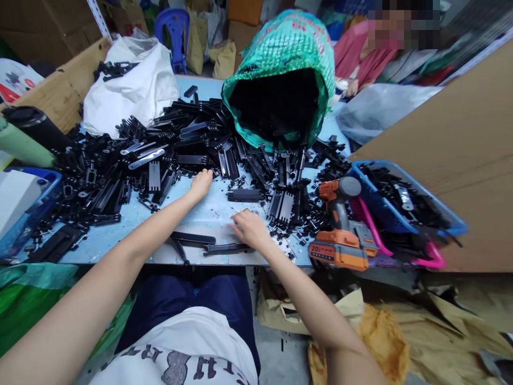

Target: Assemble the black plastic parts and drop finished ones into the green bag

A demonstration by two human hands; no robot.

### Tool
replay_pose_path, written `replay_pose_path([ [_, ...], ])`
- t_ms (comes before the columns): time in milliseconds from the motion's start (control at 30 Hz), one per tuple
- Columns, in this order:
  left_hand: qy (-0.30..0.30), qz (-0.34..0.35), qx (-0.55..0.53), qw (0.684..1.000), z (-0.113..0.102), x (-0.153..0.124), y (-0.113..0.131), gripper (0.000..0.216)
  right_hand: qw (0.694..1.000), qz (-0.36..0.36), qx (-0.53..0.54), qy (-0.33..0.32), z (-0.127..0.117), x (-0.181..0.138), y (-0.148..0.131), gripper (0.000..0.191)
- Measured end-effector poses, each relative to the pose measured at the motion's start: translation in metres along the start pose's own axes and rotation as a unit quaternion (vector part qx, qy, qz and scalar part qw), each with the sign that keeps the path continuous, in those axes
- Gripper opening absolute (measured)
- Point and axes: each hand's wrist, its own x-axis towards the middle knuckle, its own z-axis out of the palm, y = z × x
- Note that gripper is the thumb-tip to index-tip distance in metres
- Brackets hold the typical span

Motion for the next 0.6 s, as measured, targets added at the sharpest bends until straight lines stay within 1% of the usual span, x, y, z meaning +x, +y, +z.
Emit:
replay_pose_path([
  [67,-0.004,0.005,0.003,1.0,0.002,-0.009,0.001,0.041,0.995,0.093,-0.027,0.016,-0.006,0.039,0.019,0.031],
  [100,-0.004,0.009,0.003,1.0,0.001,-0.016,0.0,0.043,0.987,0.15,-0.047,0.016,-0.008,0.061,0.029,0.03],
  [167,0.011,0.02,-0.013,1.0,-0.004,-0.037,-0.006,0.044,0.961,0.264,-0.077,-0.003,-0.009,0.101,0.045,0.03],
  [200,0.03,0.026,-0.033,0.999,-0.008,-0.051,-0.012,0.04,0.947,0.309,-0.082,-0.022,-0.007,0.118,0.051,0.03],
  [267,0.093,0.031,-0.099,0.99,-0.016,-0.086,-0.027,0.028,0.929,0.359,-0.075,-0.058,-0.003,0.142,0.057,0.029],
  [333,0.174,0.019,-0.183,0.967,-0.024,-0.128,-0.045,0.022,0.927,0.36,-0.06,-0.08,0.002,0.152,0.057,0.026],
  [400,0.229,-0.005,-0.247,0.942,-0.029,-0.17,-0.059,0.02,0.933,0.345,-0.049,-0.092,0.007,0.149,0.053,0.023],
  [467,0.244,-0.019,-0.277,0.929,-0.029,-0.203,-0.067,0.019,0.941,0.322,-0.047,-0.095,0.01,0.14,0.046,0.021],
  [500,0.244,-0.02,-0.28,0.928,-0.028,-0.214,-0.068,0.018,0.947,0.308,-0.049,-0.082,0.011,0.134,0.042,0.021],
  [533,0.243,-0.017,-0.278,0.929,-0.027,-0.223,-0.068,0.018,0.954,0.291,-0.048,-0.059,0.01,0.127,0.037,0.022],
  [600,0.242,-0.002,-0.264,0.934,-0.024,-0.229,-0.066,0.019,0.968,0.25,-0.024,0.003,0.006,0.113,0.025,0.025],
])
